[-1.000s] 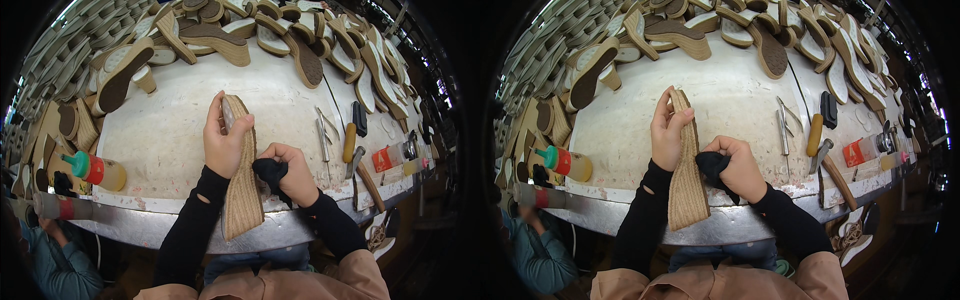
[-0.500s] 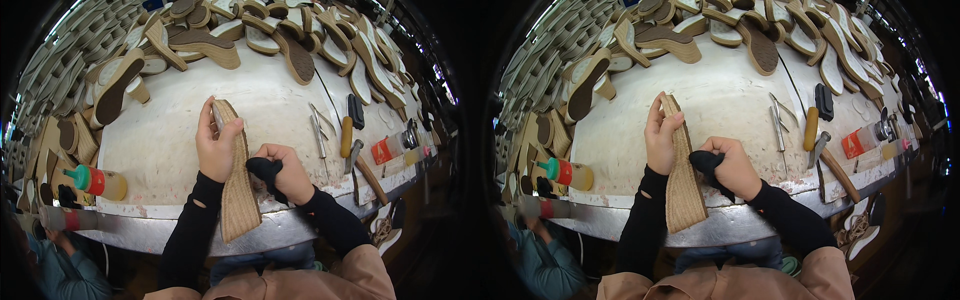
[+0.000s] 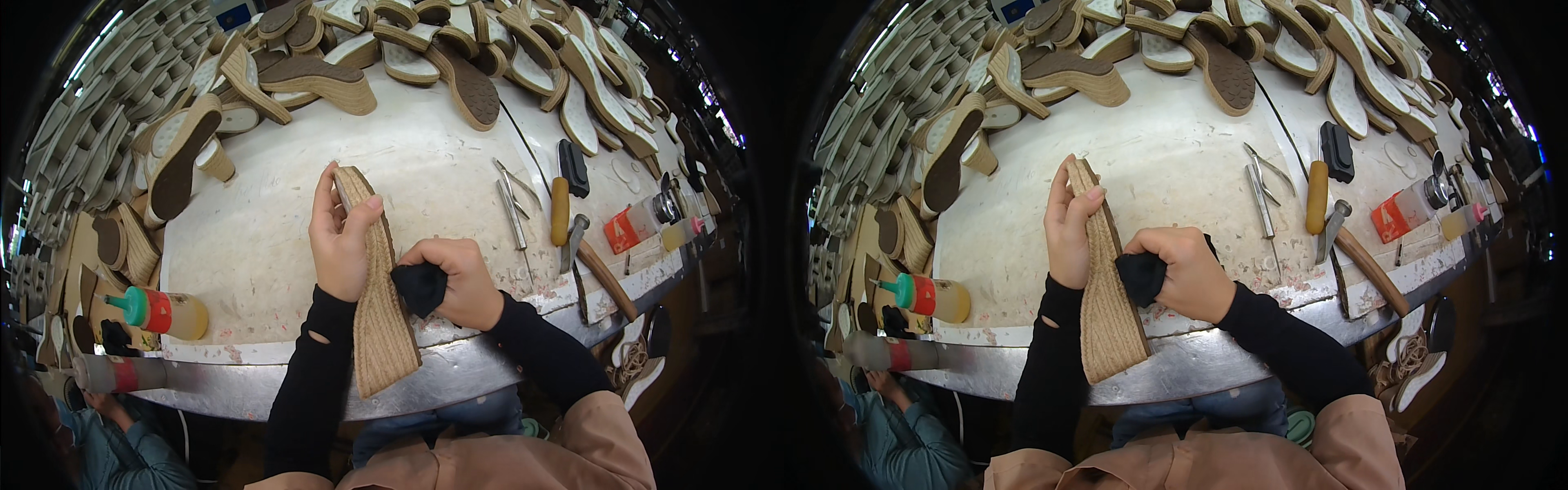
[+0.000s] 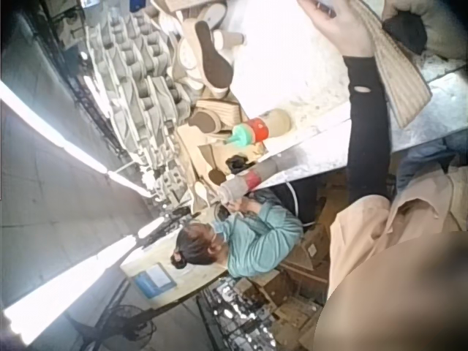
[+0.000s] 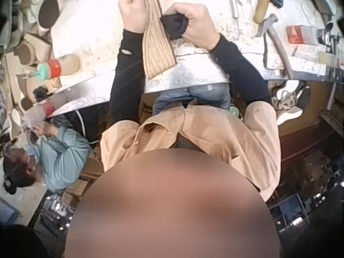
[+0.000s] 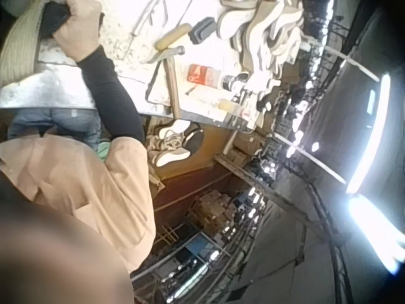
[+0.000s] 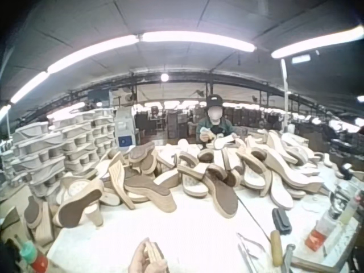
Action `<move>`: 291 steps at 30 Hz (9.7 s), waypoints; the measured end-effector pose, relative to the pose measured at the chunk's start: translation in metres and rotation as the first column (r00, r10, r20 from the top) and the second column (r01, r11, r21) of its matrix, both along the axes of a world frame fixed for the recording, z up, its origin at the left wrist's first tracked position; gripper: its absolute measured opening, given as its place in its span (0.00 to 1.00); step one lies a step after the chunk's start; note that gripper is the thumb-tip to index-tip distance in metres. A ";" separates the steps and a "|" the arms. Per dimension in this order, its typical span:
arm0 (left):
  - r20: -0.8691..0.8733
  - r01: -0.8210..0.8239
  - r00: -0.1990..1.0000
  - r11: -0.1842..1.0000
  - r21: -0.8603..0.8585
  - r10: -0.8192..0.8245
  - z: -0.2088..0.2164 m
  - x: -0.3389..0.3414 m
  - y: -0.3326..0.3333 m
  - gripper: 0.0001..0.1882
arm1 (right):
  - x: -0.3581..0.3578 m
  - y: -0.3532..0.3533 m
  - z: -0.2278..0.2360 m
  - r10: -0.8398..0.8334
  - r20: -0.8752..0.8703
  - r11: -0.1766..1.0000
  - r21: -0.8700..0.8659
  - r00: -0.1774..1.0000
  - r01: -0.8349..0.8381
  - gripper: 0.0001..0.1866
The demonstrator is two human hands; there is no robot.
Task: The person trims the edge of a woven shoe heel with pliers, then uses a metal rod to press and smooth the woven material. They wipe the heel with a black cloth and continue pressing the weave with the rod. The work is performed at a bench surrounded by many shoe soles and tools.
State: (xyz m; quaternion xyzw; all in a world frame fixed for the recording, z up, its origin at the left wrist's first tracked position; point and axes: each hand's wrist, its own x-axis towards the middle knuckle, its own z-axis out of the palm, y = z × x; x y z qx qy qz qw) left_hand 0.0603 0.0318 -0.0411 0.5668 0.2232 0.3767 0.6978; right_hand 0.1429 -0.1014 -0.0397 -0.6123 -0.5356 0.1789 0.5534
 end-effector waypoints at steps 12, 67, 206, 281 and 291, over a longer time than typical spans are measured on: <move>0.025 0.037 0.999 0.999 -0.020 -0.037 -0.003 0.001 0.001 0.36 | -0.003 0.001 0.000 -0.034 0.026 0.999 0.006 0.999 0.034 0.04; -0.015 0.062 0.998 0.996 0.065 -0.061 -0.003 0.001 0.003 0.37 | -0.004 -0.003 0.006 0.049 -0.185 0.985 -0.154 0.982 -0.078 0.05; 0.110 0.098 0.991 0.978 -0.185 -0.079 -0.017 0.004 0.009 0.23 | 0.235 -0.265 0.056 -0.915 0.290 0.265 -0.090 0.280 0.960 0.15; 0.049 0.030 0.998 0.999 0.045 -0.032 -0.018 0.004 0.004 0.29 | -0.028 -0.004 0.015 -0.196 0.026 0.980 -0.041 0.980 0.197 0.13; 0.034 0.014 0.999 0.996 0.083 -0.017 -0.020 0.005 0.006 0.30 | -0.026 -0.004 0.015 -0.171 0.023 0.982 -0.072 0.985 0.173 0.15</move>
